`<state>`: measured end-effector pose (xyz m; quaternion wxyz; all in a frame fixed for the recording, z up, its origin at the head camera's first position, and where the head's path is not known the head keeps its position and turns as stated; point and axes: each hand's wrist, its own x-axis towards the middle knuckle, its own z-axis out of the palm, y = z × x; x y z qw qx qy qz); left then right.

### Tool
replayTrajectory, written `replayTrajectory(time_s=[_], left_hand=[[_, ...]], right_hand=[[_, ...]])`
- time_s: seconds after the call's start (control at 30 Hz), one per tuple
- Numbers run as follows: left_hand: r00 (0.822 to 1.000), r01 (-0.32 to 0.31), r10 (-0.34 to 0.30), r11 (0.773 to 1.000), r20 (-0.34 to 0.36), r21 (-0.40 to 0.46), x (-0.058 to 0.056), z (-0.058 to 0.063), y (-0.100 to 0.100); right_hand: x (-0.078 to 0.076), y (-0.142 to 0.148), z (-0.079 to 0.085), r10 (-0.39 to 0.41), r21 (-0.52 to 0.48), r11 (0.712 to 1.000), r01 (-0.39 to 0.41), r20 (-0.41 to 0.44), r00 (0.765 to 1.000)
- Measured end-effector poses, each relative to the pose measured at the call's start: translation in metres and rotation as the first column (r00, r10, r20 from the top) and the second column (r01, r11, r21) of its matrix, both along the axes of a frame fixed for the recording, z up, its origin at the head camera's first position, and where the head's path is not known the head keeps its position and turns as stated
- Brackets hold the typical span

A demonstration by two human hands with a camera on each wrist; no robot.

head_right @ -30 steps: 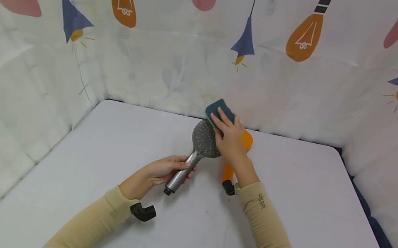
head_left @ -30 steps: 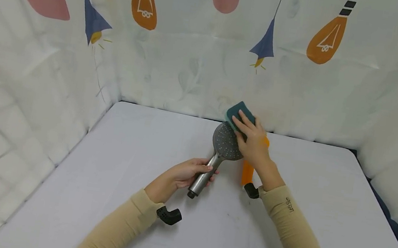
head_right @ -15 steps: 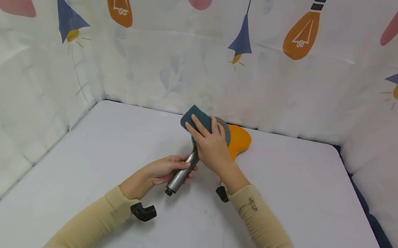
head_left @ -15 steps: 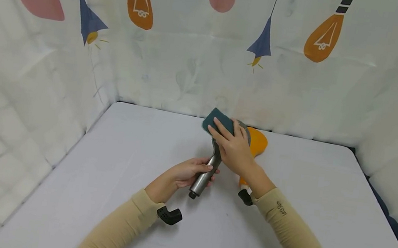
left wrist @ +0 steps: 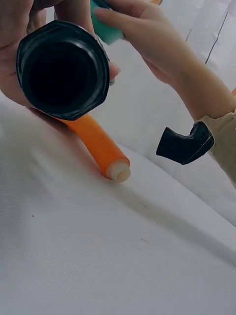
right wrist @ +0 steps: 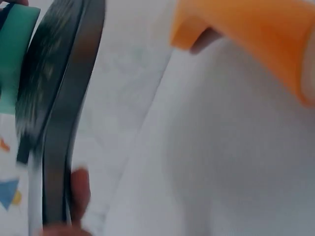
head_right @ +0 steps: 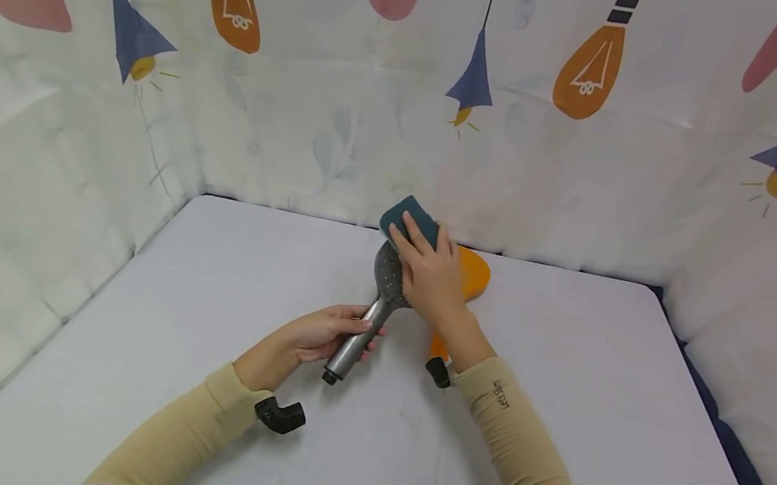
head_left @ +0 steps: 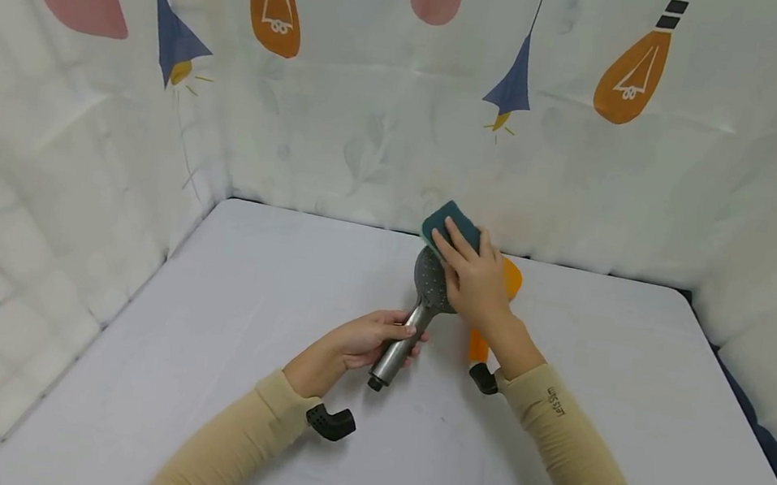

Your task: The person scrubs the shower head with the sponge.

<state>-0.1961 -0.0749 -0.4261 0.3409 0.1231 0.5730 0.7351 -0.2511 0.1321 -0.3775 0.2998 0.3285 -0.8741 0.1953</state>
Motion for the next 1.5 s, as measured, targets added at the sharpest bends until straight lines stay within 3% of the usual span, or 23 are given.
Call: replayTrajectory(time_s=[0.13,0.27,0.5,0.63,0.77,1.07,1.27,1.5], left_hand=[[1.000,0.011,-0.011,1.000,0.000,-0.003,-0.001,0.000,0.001],[1.000,0.013,-0.013,1.000,-0.003,0.000,-0.002,-0.001,0.001],[1.000,0.009,-0.009,1.000,0.000,-0.021,-0.001,-0.002,0.002],[1.000,0.002,-0.002,1.000,0.000,-0.030,0.001,-0.004,0.001],[1.000,-0.020,0.020,1.000,-0.008,-0.015,0.000,-0.003,-0.001],[1.000,-0.007,0.008,1.000,-0.018,0.015,-0.001,0.001,-0.002],[1.000,-0.007,0.007,1.000,-0.019,0.020,0.000,0.002,-0.004],[0.999,-0.031,0.030,0.998,0.016,0.048,-0.001,-0.001,-0.006]], right_hand=[[0.013,-0.016,0.001,0.115,0.137,0.985,-0.104,-0.077,0.990],[0.014,-0.017,0.003,0.130,0.131,0.984,-0.118,-0.088,0.988],[-0.003,0.018,0.004,-0.030,-0.074,0.997,0.032,0.025,0.999],[-0.007,0.040,0.000,-0.123,-0.164,0.976,0.143,0.122,0.985],[-0.009,0.049,-0.002,-0.152,-0.193,0.963,0.188,0.186,0.971],[-0.010,0.044,-0.001,-0.105,-0.308,0.941,0.141,0.129,0.986],[-0.010,0.047,-0.005,-0.002,-0.424,0.903,0.070,0.159,0.987],[-0.003,0.051,-0.010,0.127,-0.391,0.920,-0.022,0.244,0.961]])
